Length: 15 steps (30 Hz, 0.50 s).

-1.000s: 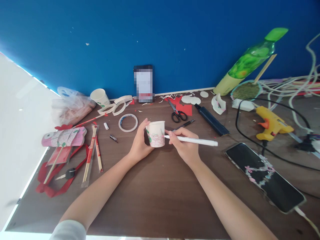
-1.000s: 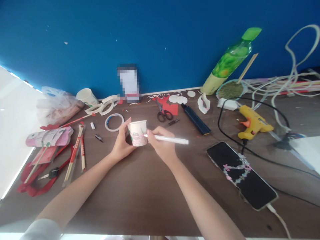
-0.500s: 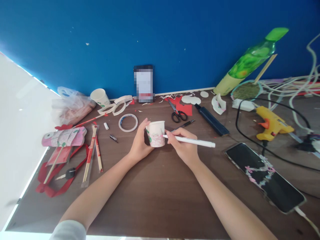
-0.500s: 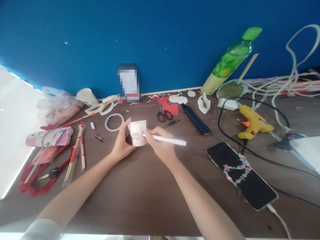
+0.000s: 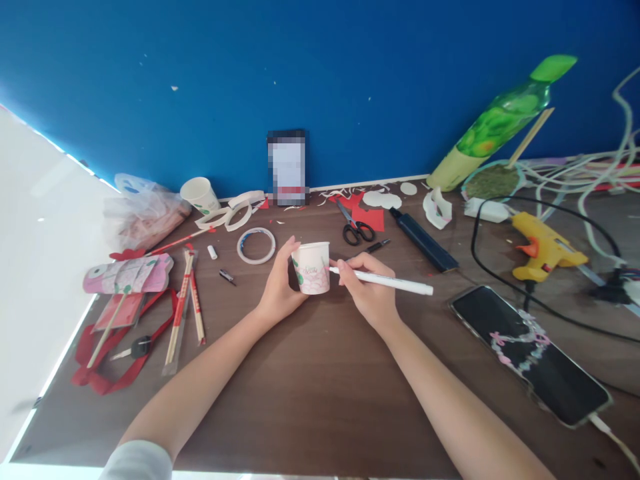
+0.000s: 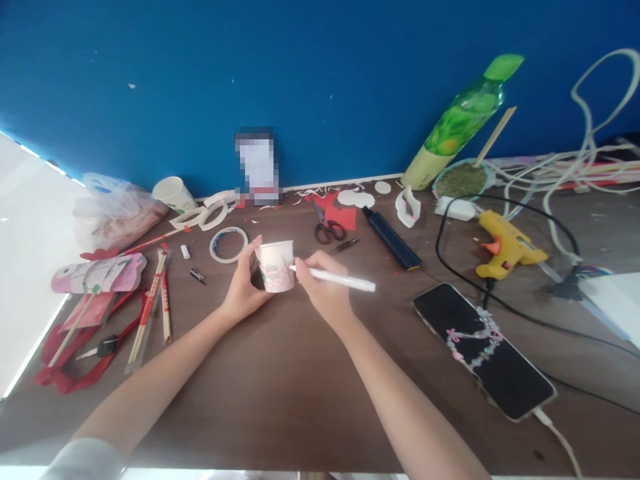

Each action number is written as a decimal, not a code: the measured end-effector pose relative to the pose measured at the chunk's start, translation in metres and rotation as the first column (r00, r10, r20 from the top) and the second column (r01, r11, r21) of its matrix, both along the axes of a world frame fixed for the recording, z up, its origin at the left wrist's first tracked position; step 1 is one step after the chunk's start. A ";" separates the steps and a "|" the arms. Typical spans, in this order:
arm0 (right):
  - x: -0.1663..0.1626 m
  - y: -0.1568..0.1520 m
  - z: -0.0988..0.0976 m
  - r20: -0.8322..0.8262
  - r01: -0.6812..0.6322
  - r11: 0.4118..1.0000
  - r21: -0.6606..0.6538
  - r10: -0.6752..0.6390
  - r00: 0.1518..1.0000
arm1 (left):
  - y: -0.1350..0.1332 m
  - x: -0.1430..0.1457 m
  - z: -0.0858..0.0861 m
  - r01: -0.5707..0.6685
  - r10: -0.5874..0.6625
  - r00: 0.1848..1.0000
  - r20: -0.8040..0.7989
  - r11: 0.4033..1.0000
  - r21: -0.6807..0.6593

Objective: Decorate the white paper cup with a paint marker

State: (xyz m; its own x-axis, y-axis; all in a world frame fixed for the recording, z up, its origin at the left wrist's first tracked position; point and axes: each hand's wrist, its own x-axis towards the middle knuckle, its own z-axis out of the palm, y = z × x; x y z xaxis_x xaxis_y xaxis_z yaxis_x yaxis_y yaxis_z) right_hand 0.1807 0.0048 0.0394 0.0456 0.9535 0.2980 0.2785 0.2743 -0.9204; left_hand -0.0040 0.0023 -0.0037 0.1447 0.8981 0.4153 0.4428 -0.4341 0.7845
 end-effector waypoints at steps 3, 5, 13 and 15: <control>0.001 0.001 -0.004 -0.016 -0.010 1.000 -0.010 0.010 1.000 | 0.000 0.000 0.001 0.002 -0.002 1.000 0.007 1.000 -0.009; 0.001 0.001 -0.006 -0.033 -0.019 1.000 -0.018 0.019 0.999 | 0.000 0.000 0.001 0.004 -0.004 1.000 0.013 1.000 -0.013; 0.001 0.004 -0.006 -0.187 -0.056 0.996 -0.063 0.044 0.981 | 0.000 0.000 -0.002 0.012 -0.012 1.000 0.021 1.000 -0.025; 0.000 0.006 -0.009 -0.281 -0.065 0.993 -0.100 0.034 0.959 | 0.000 0.000 -0.004 0.026 -0.025 0.999 0.031 0.999 -0.037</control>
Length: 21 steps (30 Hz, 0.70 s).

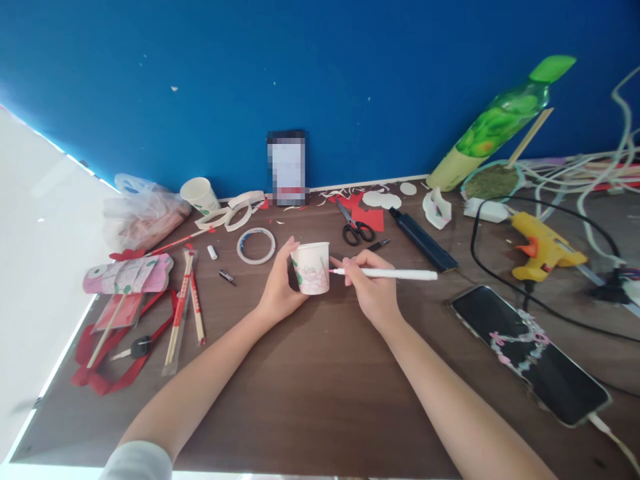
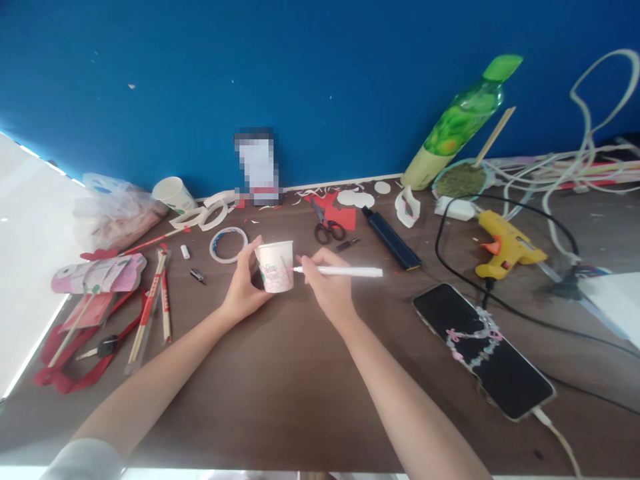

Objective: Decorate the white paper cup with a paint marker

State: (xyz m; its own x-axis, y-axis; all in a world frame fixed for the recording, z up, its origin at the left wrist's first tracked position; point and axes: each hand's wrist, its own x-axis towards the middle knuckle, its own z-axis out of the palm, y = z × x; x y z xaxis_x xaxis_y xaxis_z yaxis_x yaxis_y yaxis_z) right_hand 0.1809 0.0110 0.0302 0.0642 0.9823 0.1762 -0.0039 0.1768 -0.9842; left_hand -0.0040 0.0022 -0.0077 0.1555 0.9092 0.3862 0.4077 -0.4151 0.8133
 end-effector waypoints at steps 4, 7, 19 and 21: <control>-0.001 0.001 -0.008 -0.140 -0.005 0.997 -0.079 -0.006 0.990 | -0.001 0.000 -0.002 0.008 -0.008 1.000 0.004 1.000 0.011; -0.001 -0.001 -0.008 -0.134 -0.016 0.998 -0.068 0.007 0.991 | -0.001 0.000 0.000 -0.068 0.071 0.996 -0.049 0.995 0.066; 0.006 0.000 0.011 -0.006 -0.136 0.990 0.023 0.136 0.991 | 0.001 0.000 0.005 -0.059 0.059 0.998 -0.012 0.997 0.046; 0.005 0.001 0.011 -0.013 -0.170 0.984 0.047 0.170 0.985 | 0.001 0.000 0.005 -0.059 0.059 0.998 -0.002 0.998 0.014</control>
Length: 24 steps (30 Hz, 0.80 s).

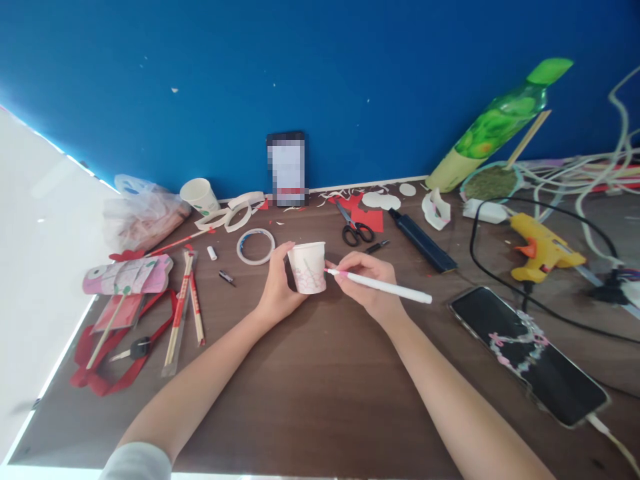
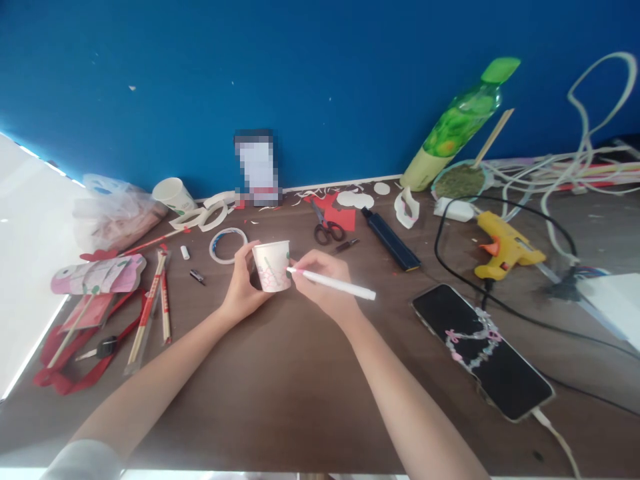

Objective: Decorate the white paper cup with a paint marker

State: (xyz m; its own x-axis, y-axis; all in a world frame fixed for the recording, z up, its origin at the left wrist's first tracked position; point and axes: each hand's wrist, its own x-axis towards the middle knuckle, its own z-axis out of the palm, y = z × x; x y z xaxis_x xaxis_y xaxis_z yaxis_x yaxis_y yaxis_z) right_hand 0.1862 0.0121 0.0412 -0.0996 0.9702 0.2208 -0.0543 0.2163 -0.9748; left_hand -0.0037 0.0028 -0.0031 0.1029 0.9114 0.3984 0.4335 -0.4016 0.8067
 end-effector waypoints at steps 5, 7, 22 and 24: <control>-0.005 -0.003 0.001 -0.001 -0.036 0.999 0.018 0.036 0.999 | 0.000 0.000 0.001 -0.006 0.006 1.000 0.004 1.000 -0.002; -0.005 -0.004 0.001 0.024 -0.032 0.999 0.019 0.031 0.999 | 0.000 0.000 0.002 -0.003 0.003 1.000 0.007 1.000 0.000; -0.006 -0.006 -0.006 0.095 0.015 1.000 0.025 -0.018 0.995 | 0.000 0.000 0.002 -0.002 0.002 1.000 0.023 1.000 -0.002; -0.006 -0.006 -0.006 0.095 0.020 1.000 0.016 -0.021 0.995 | 0.000 0.000 0.002 -0.006 0.005 1.000 0.020 1.000 0.004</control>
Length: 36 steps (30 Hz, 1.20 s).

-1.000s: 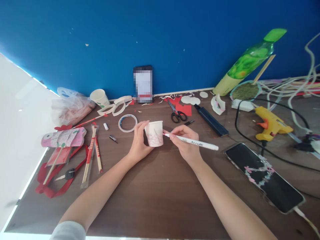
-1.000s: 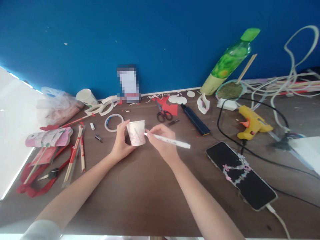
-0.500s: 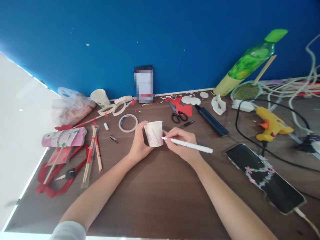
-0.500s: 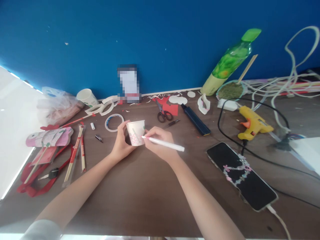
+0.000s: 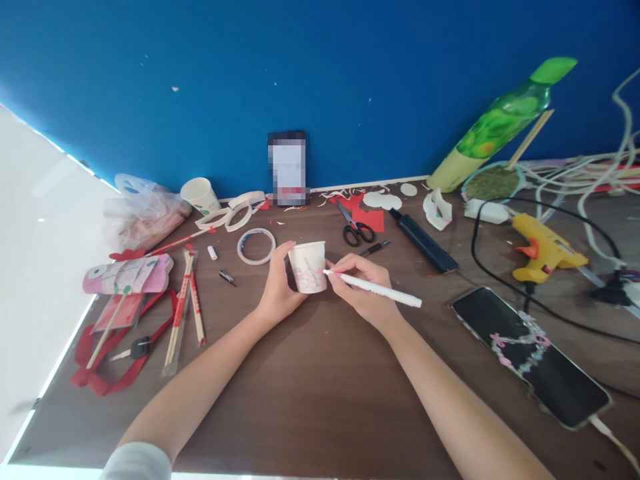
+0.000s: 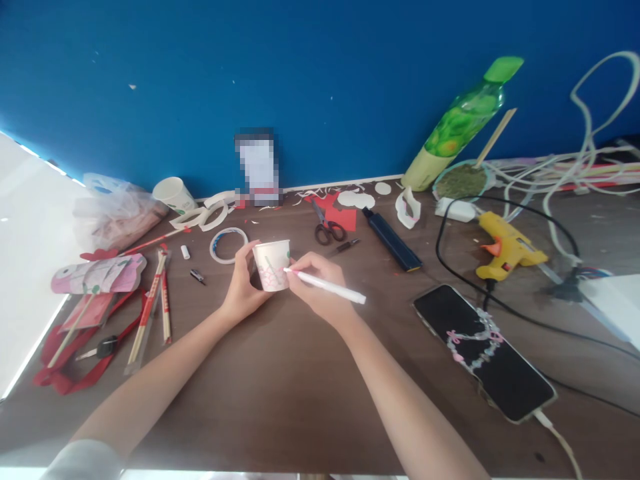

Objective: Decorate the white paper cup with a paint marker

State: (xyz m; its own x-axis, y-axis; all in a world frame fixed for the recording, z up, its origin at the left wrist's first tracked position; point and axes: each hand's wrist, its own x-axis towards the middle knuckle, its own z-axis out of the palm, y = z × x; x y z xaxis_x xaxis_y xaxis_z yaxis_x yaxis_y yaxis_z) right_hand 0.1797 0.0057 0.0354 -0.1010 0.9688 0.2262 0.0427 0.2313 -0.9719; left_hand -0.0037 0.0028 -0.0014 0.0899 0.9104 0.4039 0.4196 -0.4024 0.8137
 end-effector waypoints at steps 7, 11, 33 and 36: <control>0.000 0.001 0.001 -0.021 0.007 1.000 -0.024 -0.007 1.000 | 0.000 0.000 -0.002 0.005 -0.005 1.000 -0.006 1.000 0.018; -0.001 0.002 0.001 -0.058 0.017 1.000 -0.017 -0.018 0.998 | 0.000 0.000 -0.002 0.008 -0.008 1.000 -0.010 1.000 0.017; 0.003 0.004 -0.009 -0.311 -0.060 0.996 -0.069 0.036 0.950 | 0.000 0.000 -0.008 -0.022 0.023 0.999 -0.040 0.999 0.028; 0.001 0.001 0.005 -0.286 -0.046 0.998 -0.037 0.034 0.958 | 0.000 -0.001 -0.008 -0.015 0.018 0.999 -0.050 0.998 0.055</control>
